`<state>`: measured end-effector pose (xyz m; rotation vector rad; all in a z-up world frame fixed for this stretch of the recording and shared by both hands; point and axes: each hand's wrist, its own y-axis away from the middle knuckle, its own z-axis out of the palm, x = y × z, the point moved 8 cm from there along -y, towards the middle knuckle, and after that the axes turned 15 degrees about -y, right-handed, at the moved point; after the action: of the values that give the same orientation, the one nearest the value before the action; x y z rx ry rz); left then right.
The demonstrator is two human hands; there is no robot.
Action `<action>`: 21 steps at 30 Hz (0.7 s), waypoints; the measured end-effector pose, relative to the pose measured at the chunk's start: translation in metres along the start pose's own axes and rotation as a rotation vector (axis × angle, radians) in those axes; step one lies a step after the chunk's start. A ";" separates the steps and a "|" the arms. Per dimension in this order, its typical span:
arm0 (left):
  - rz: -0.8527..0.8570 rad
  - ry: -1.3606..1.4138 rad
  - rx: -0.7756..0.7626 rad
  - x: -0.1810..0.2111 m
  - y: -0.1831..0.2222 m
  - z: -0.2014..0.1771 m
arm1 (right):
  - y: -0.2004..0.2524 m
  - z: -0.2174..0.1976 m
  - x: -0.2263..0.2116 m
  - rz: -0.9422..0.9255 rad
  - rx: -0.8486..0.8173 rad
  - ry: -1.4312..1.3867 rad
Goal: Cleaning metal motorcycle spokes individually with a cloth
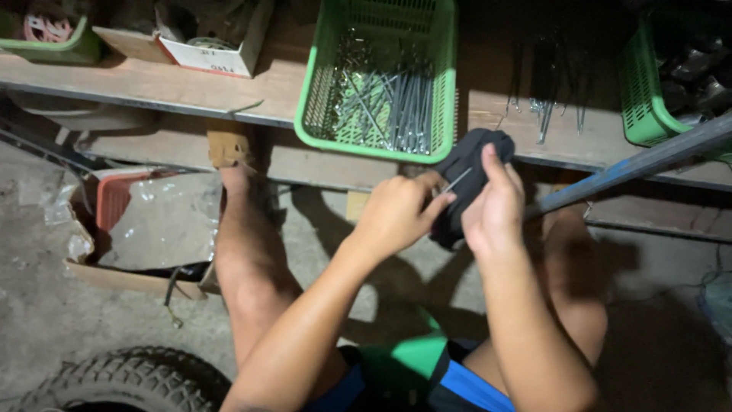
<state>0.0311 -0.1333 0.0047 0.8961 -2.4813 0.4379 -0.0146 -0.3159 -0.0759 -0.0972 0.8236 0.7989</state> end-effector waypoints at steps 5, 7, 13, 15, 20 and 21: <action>-0.035 0.033 0.075 -0.002 -0.003 0.002 | 0.022 0.019 -0.010 -0.054 -0.004 -0.060; -0.039 0.084 0.100 -0.001 -0.003 -0.003 | 0.022 0.021 -0.013 -0.063 -0.028 -0.083; -0.073 0.105 0.131 -0.007 -0.005 0.002 | 0.034 0.025 -0.011 -0.088 -0.028 -0.059; -0.090 0.106 0.130 -0.010 -0.006 0.006 | 0.041 0.029 -0.009 -0.119 -0.028 -0.005; -0.119 0.224 0.157 0.002 0.001 -0.011 | 0.019 0.003 -0.009 -0.142 -0.016 -0.023; -0.120 0.275 0.166 0.003 0.002 -0.014 | 0.013 -0.004 -0.010 -0.151 -0.014 -0.052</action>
<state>0.0321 -0.1272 0.0179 0.9723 -2.1537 0.6847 -0.0299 -0.3146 -0.0694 -0.1482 0.7520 0.6627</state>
